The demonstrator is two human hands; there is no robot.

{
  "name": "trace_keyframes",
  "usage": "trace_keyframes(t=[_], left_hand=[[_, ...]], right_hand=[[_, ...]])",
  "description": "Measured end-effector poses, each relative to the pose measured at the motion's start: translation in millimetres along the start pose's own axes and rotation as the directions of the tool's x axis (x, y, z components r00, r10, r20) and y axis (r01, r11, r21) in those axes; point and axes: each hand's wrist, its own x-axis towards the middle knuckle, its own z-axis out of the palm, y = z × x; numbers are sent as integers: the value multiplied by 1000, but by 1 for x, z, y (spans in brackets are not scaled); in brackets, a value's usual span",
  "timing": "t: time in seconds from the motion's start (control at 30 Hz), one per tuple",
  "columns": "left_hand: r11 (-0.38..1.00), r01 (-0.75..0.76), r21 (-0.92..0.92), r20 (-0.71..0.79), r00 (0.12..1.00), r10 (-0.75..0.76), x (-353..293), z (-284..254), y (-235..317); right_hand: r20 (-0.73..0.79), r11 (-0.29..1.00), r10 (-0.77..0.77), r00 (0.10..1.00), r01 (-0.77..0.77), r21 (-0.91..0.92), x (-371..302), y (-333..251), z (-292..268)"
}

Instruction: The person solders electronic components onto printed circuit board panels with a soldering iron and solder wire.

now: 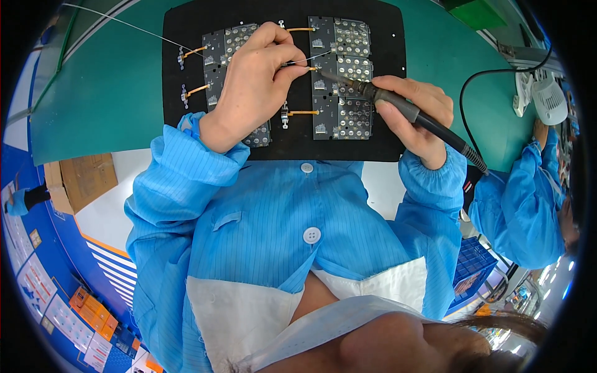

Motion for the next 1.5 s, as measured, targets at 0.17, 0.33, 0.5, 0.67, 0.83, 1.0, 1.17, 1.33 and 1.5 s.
trace_keyframes(t=[0.17, 0.33, 0.5, 0.67, 0.83, 1.0, 1.17, 1.33, 1.5], left_hand=[[1000, 1, 13, 2, 1000, -1, 0, -2, 2], [999, 44, 21, 12, 999, -44, 1, -3, 4], [999, 46, 11, 16, 999, -46, 2, -3, 4], [998, 61, 4, 22, 998, -61, 1, -3, 3], [999, 46, 21, 14, 999, -46, 0, -3, 3], [999, 43, 22, 15, 999, -43, 0, -3, 3], [999, 33, 30, 12, 999, -34, -1, -5, 3], [999, 31, -19, 21, 999, -31, 0, -8, 3], [990, 72, -118, -1, 997, -72, -6, -13, 3]], right_hand=[[-28, 1000, -7, 1000, 7, -8, 1, 1, 3], [-24, 1000, -18, 1000, 18, -7, 1, 2, 3], [-2, 999, -32, 1000, 32, 14, 0, 3, 0], [-16, 1000, -3, 1000, 3, 16, 0, 2, 2], [-17, 1000, 1, 1000, -1, 18, 0, 2, 1], [-1, 999, 22, 1000, -22, 25, 0, 0, 0], [-15, 999, 16, 1000, -15, 28, 0, -1, 0], [-104, 999, 36, 994, -39, -27, 3, -6, -9], [-384, 995, 24, 923, -59, -80, 14, 0, -24]])
